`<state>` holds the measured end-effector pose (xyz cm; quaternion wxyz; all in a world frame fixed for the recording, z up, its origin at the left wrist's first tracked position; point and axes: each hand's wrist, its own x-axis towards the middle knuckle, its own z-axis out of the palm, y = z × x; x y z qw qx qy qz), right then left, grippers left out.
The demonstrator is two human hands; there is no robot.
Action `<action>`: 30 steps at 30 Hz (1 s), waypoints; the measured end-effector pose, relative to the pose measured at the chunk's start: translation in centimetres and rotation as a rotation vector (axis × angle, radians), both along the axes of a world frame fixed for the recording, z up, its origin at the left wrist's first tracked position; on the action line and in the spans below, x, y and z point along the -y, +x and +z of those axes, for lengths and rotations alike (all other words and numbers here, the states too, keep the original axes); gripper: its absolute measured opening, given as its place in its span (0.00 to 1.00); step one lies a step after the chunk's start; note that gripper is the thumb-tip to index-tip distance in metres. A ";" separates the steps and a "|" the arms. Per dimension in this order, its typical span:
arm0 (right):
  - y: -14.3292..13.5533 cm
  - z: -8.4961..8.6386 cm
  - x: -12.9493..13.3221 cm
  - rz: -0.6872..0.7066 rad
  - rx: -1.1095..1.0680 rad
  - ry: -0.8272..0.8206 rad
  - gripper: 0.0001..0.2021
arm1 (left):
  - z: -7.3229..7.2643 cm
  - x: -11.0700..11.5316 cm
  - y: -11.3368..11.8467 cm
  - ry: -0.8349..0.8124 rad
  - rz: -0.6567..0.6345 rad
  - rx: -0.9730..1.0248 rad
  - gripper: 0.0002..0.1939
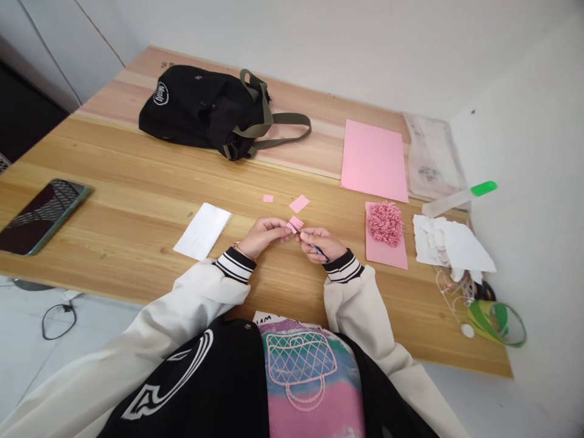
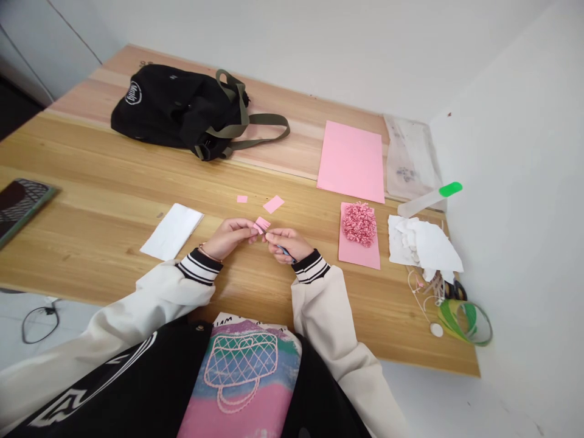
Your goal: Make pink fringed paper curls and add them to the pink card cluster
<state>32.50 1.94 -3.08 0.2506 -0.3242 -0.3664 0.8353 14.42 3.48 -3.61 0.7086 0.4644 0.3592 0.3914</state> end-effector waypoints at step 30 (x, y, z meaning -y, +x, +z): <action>-0.1 -0.3 -0.1 -0.028 0.072 0.035 0.19 | 0.4 0.1 0.3 0.114 0.033 -0.116 0.11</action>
